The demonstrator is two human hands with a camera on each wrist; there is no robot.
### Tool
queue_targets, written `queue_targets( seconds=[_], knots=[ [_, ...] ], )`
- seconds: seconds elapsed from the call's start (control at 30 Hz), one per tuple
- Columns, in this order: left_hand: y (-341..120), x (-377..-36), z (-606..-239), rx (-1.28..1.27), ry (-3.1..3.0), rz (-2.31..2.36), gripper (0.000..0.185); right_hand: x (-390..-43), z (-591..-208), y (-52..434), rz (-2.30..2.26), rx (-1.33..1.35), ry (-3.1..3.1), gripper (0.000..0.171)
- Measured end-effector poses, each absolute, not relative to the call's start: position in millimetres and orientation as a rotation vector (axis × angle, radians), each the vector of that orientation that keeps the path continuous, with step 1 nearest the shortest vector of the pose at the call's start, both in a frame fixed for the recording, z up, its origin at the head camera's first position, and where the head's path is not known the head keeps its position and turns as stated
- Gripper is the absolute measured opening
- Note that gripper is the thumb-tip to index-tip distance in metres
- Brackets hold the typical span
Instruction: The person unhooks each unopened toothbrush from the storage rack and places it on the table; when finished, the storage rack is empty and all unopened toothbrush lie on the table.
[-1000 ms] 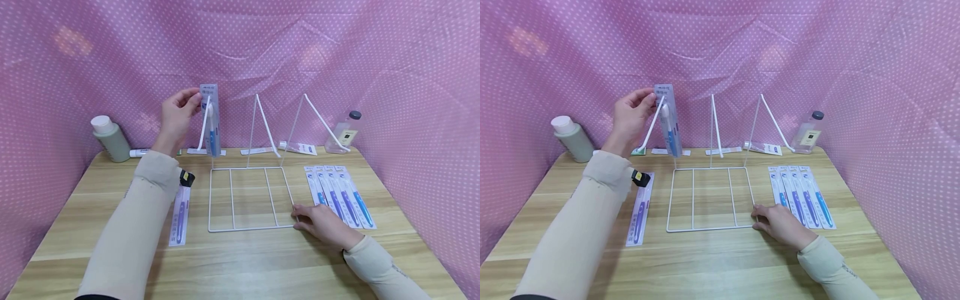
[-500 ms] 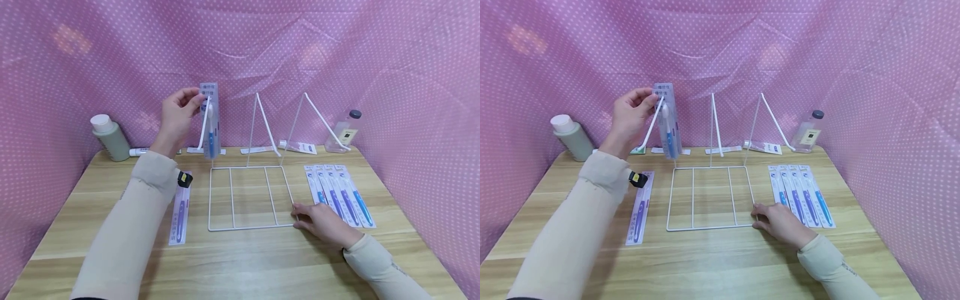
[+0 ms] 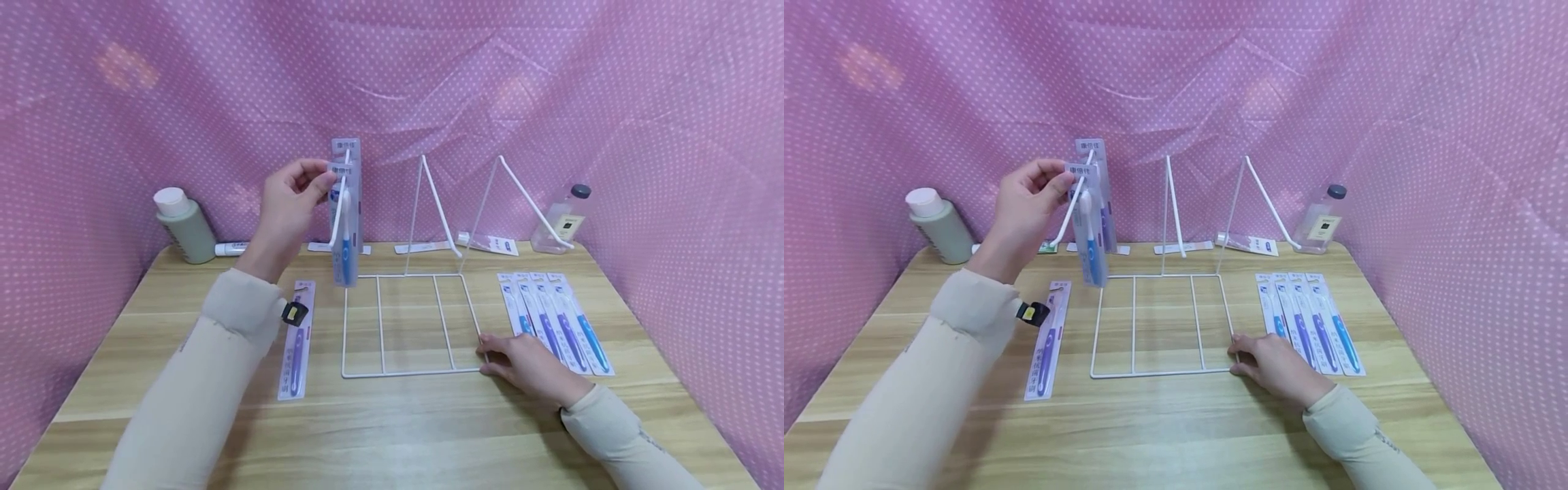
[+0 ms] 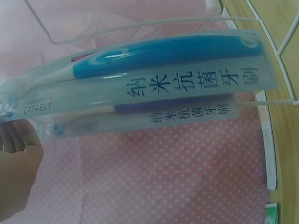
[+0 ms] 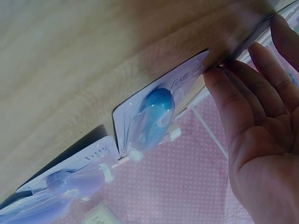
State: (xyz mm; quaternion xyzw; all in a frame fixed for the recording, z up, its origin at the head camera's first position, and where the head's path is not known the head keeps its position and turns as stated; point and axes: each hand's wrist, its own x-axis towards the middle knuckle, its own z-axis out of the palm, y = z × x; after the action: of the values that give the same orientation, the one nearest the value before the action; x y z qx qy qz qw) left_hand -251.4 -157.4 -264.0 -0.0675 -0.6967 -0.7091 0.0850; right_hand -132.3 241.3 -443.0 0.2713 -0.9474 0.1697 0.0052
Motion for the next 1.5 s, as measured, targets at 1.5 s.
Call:
queue_targets(
  seconds=[1.5],
  knots=[
    [-172,-129,-241,-0.442,-2.155,-2.114,0.021,-130,-439,239,0.504,0.87,-2.95,0.025]
  ],
)
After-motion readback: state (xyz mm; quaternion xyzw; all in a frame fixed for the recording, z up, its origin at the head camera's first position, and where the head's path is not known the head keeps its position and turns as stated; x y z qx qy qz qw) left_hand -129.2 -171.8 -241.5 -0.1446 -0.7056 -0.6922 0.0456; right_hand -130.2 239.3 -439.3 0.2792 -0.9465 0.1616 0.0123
